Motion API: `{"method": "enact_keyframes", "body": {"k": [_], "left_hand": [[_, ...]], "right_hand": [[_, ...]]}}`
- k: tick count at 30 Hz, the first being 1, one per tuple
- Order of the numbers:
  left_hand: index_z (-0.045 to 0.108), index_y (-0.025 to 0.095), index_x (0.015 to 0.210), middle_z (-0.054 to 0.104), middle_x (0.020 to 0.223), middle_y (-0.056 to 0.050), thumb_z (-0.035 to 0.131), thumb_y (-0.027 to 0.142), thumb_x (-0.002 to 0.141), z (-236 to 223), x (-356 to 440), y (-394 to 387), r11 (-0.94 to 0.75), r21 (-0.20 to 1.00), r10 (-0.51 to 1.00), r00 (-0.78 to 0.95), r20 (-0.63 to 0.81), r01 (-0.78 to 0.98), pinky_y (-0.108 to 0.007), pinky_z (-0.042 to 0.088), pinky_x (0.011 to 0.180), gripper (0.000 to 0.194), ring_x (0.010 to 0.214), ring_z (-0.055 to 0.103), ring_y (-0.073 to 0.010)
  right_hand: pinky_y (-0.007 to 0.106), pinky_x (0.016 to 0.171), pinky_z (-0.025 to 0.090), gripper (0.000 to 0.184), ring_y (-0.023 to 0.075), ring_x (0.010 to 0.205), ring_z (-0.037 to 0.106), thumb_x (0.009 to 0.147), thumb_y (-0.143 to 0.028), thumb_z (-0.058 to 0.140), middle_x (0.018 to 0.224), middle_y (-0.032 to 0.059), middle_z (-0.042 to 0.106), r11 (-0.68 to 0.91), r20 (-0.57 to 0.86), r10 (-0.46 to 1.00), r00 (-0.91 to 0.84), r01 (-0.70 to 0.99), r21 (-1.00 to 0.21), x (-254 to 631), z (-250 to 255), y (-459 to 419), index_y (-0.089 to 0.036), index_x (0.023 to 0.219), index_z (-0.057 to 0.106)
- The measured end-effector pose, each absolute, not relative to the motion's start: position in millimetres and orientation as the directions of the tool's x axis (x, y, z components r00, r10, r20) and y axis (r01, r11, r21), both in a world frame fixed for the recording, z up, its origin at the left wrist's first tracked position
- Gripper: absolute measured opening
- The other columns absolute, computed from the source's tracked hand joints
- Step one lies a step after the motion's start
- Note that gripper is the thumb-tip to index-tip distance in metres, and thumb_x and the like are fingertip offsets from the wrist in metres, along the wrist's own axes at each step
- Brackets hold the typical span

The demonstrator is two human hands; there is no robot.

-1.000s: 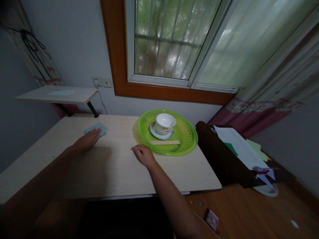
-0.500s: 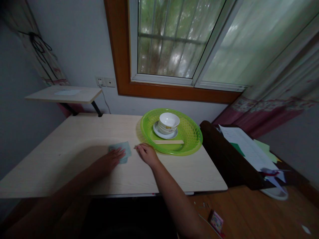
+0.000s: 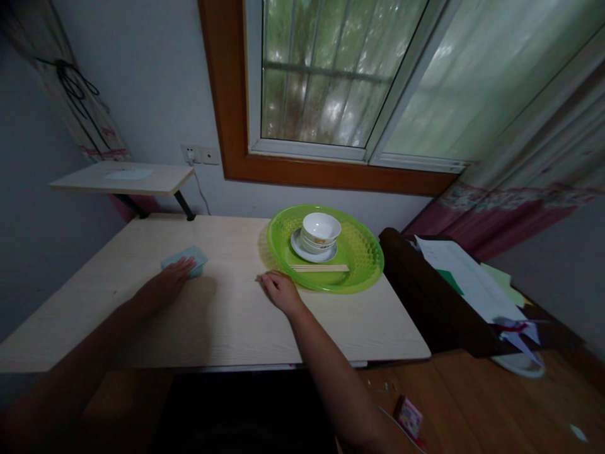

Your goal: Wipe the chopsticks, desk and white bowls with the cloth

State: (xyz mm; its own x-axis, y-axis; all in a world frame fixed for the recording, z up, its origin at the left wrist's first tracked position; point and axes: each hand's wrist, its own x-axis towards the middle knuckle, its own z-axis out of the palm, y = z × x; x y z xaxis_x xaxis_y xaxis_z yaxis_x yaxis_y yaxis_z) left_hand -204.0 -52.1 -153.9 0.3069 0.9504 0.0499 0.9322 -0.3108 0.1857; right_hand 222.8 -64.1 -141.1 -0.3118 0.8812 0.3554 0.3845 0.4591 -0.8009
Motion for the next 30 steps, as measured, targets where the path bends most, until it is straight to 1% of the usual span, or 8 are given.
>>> {"method": "enact_keyframes", "body": {"k": [3,5,8,13,18,22,27,30], "left_hand": [[0.059,0.022,0.171,0.049,0.180,-0.010,0.031,0.036,0.114,-157,-207,-71,-0.298,0.198,0.955,0.291,0.064,0.934,-0.057,0.036,0.139,0.065,0.172,0.039,-0.0295],[0.060,0.024,0.171,0.050,0.180,-0.009,0.032,0.037,0.114,-158,-201,-83,-0.305,0.212,0.952,0.298,0.063,0.929,-0.058,0.038,0.138,0.064,0.172,0.040,-0.0301],[0.060,0.024,0.171,0.049,0.180,-0.009,0.033,0.037,0.115,-158,-182,-102,-0.361,0.227,0.932,0.359,0.051,0.905,-0.057,0.036,0.139,0.064,0.171,0.041,-0.0292],[0.059,0.022,0.171,0.047,0.180,-0.010,0.036,0.036,0.116,-156,-135,-132,-0.536,0.234,0.838,0.545,0.031,0.811,-0.055,0.035,0.141,0.062,0.173,0.038,-0.0284],[0.061,0.021,0.170,0.050,0.179,-0.011,0.039,0.029,0.115,-152,-102,-127,-0.629,0.236,0.767,0.641,0.031,0.741,-0.053,0.035,0.140,0.059,0.171,0.041,-0.0275],[0.062,0.024,0.168,0.052,0.178,-0.010,0.041,0.030,0.115,-148,-102,-92,-0.577,0.262,0.809,0.586,0.052,0.773,-0.051,0.037,0.139,0.058,0.170,0.044,-0.0264],[0.062,0.020,0.168,0.048,0.180,-0.012,0.035,0.036,0.114,-131,-116,-28,-0.404,0.281,0.908,0.419,0.006,0.871,-0.055,0.032,0.140,0.062,0.172,0.038,-0.0302],[0.064,0.018,0.166,0.050,0.179,-0.012,0.034,0.038,0.114,-120,-128,9,-0.307,0.282,0.942,0.332,-0.045,0.909,-0.051,0.034,0.139,0.063,0.172,0.040,-0.0299]], "right_hand": [[0.040,0.095,0.060,0.059,0.0259,0.098,0.079,0.117,-0.067,0.050,0.103,0.0098,0.084,0.467,0.363,0.876,-0.316,0.376,-0.800,221,-140,-65,-0.025,0.101,0.088],[0.040,0.095,0.060,0.059,0.0258,0.098,0.079,0.117,-0.067,0.050,0.103,0.0097,0.084,0.472,0.368,0.873,-0.320,0.368,-0.801,220,-139,-65,-0.025,0.101,0.088],[0.039,0.096,0.060,0.059,0.0258,0.099,0.078,0.117,-0.067,0.050,0.103,0.0095,0.084,0.470,0.371,0.875,-0.310,0.359,-0.806,219,-137,-66,-0.025,0.100,0.088],[0.039,0.092,0.059,0.062,0.0250,0.092,0.077,0.116,-0.069,0.050,0.098,0.0090,0.083,0.470,0.376,0.878,-0.296,0.376,-0.799,219,-137,-66,-0.025,0.097,0.088],[0.039,0.091,0.059,0.062,0.0254,0.091,0.077,0.116,-0.069,0.049,0.096,0.0093,0.082,0.463,0.368,0.881,-0.297,0.380,-0.801,221,-137,-67,-0.024,0.097,0.088],[0.039,0.091,0.060,0.063,0.0252,0.091,0.077,0.116,-0.070,0.050,0.095,0.0092,0.082,0.460,0.359,0.880,-0.310,0.376,-0.804,221,-136,-67,-0.024,0.095,0.087],[0.040,0.094,0.060,0.064,0.0255,0.093,0.077,0.116,-0.071,0.049,0.097,0.0094,0.083,0.464,0.357,0.877,-0.322,0.373,-0.804,221,-134,-68,-0.024,0.094,0.087],[0.039,0.094,0.060,0.063,0.0256,0.094,0.078,0.116,-0.070,0.049,0.098,0.0093,0.083,0.465,0.352,0.874,-0.334,0.372,-0.803,222,-135,-68,-0.025,0.095,0.087]]}}
